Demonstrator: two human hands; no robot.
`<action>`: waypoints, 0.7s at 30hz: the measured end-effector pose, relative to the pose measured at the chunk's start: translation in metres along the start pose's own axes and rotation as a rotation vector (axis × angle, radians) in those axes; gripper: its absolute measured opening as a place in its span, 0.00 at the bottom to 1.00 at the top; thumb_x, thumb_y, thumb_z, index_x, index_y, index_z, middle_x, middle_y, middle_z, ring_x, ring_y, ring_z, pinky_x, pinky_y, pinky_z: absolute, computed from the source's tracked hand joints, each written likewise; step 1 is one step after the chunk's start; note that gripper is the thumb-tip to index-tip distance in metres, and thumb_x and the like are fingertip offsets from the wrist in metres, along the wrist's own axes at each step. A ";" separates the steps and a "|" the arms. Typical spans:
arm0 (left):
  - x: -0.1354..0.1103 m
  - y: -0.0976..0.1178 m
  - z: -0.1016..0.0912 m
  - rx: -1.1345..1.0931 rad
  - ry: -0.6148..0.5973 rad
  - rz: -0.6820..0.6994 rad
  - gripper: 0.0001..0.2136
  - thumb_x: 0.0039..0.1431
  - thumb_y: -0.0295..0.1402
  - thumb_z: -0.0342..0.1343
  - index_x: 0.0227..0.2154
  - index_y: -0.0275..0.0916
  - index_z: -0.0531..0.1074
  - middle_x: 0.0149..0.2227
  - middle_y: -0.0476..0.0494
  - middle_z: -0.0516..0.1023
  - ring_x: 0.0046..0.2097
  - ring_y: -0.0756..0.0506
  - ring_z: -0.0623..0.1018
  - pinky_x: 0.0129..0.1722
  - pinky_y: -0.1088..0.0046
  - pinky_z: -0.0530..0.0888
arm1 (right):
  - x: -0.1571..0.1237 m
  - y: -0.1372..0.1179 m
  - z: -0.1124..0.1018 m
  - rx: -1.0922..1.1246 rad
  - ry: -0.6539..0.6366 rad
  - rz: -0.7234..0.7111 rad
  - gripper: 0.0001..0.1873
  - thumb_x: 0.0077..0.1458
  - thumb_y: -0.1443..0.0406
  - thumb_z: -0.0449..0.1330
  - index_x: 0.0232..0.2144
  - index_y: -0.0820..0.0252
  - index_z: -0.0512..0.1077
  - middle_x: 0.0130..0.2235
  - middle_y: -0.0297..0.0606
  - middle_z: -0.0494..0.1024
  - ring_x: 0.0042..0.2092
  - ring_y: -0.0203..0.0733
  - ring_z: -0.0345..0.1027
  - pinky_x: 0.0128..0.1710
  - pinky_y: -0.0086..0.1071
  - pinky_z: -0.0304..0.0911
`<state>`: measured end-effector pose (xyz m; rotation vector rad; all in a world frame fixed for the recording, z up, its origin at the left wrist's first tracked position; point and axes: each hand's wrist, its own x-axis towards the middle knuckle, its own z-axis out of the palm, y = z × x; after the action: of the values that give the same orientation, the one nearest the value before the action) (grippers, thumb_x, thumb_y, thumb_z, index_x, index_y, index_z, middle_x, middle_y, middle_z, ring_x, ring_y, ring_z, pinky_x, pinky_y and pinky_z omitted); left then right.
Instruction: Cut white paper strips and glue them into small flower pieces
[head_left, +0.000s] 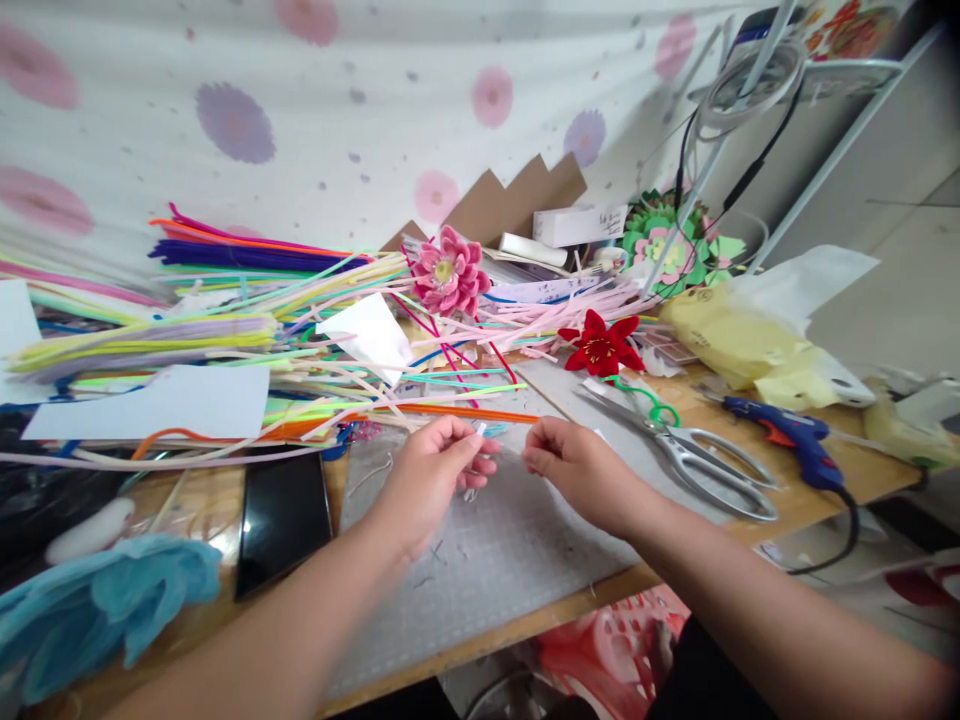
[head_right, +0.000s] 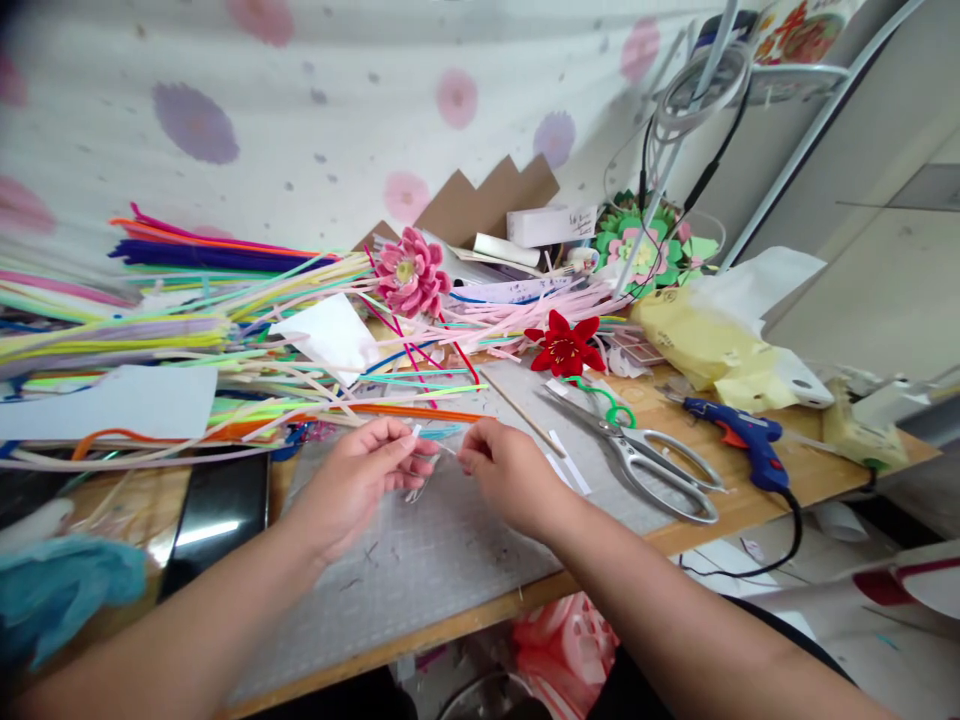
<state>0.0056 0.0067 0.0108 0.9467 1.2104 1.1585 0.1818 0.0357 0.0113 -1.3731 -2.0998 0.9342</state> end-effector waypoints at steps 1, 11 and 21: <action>-0.002 0.001 0.001 -0.041 -0.035 -0.006 0.09 0.50 0.36 0.61 0.26 0.37 0.69 0.34 0.42 0.80 0.32 0.47 0.77 0.33 0.70 0.71 | -0.001 0.000 0.002 0.119 0.007 0.020 0.08 0.54 0.66 0.52 0.24 0.57 0.63 0.25 0.31 0.70 0.28 0.36 0.62 0.28 0.29 0.56; -0.008 -0.003 0.008 -0.196 -0.112 0.036 0.07 0.46 0.33 0.66 0.23 0.36 0.74 0.28 0.47 0.77 0.34 0.48 0.75 0.41 0.67 0.71 | -0.007 -0.009 0.019 0.601 0.008 0.052 0.11 0.53 0.59 0.55 0.24 0.59 0.64 0.24 0.29 0.65 0.27 0.34 0.56 0.30 0.30 0.53; -0.006 -0.004 0.002 -0.068 -0.089 0.103 0.06 0.50 0.34 0.62 0.24 0.37 0.74 0.26 0.49 0.74 0.32 0.48 0.72 0.38 0.69 0.69 | -0.003 -0.011 0.022 0.633 0.009 0.024 0.09 0.51 0.61 0.56 0.24 0.59 0.62 0.23 0.28 0.62 0.27 0.34 0.55 0.29 0.29 0.52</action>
<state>0.0085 0.0005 0.0087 1.0084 1.0553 1.2180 0.1610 0.0232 0.0048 -1.0576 -1.5696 1.4367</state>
